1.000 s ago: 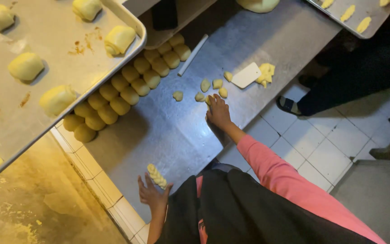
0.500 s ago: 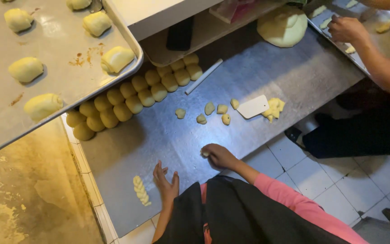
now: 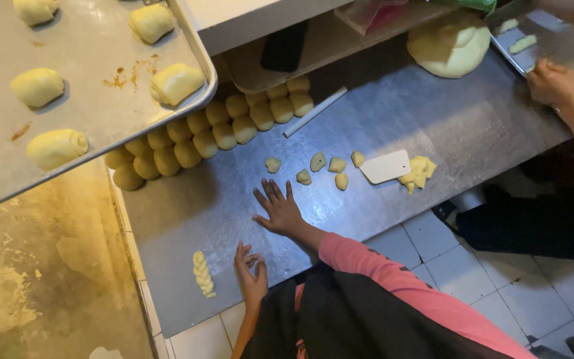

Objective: Braiding small pieces of dough into shapes on a workbench.

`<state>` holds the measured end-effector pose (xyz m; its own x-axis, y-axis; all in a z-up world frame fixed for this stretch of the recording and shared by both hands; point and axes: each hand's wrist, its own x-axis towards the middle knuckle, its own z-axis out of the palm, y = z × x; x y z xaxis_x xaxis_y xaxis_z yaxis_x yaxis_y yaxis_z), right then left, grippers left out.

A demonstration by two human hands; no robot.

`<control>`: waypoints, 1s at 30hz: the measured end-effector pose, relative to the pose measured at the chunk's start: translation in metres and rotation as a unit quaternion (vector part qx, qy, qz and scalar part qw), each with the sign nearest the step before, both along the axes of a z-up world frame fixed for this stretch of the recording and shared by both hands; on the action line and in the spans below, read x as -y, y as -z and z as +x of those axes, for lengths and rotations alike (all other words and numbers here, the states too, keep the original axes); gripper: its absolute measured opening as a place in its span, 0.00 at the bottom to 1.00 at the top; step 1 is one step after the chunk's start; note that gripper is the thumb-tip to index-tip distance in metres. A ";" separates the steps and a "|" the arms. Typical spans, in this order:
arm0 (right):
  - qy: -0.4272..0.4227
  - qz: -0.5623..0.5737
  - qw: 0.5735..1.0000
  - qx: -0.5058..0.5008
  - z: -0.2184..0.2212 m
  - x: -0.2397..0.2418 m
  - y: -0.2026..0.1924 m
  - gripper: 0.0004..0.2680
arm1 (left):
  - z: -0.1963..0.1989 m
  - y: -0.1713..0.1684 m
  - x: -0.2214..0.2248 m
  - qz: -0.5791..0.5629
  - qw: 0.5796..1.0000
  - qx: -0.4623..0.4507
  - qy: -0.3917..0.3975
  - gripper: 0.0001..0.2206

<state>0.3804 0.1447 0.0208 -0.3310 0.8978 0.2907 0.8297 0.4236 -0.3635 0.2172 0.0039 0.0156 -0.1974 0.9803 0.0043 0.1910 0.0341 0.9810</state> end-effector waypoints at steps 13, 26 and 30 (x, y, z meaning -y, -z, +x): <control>-0.064 -0.055 0.995 -0.050 0.048 0.106 0.031 0.30 | 0.086 -0.010 -0.045 0.140 0.924 -0.244 0.258 0.30; -0.089 -0.117 0.989 0.008 0.081 0.084 0.020 0.44 | 0.098 0.039 -0.080 0.123 0.853 -0.407 0.302 0.32; -0.036 -0.085 0.995 0.038 0.075 0.031 0.005 0.44 | 0.100 0.032 -0.139 0.137 0.835 -0.448 0.288 0.35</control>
<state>0.4553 0.1136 0.0155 -0.4121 0.9046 0.1089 0.8268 0.4215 -0.3724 0.3174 0.1430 -0.0161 0.5100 0.8492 0.1371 0.7601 -0.5195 0.3904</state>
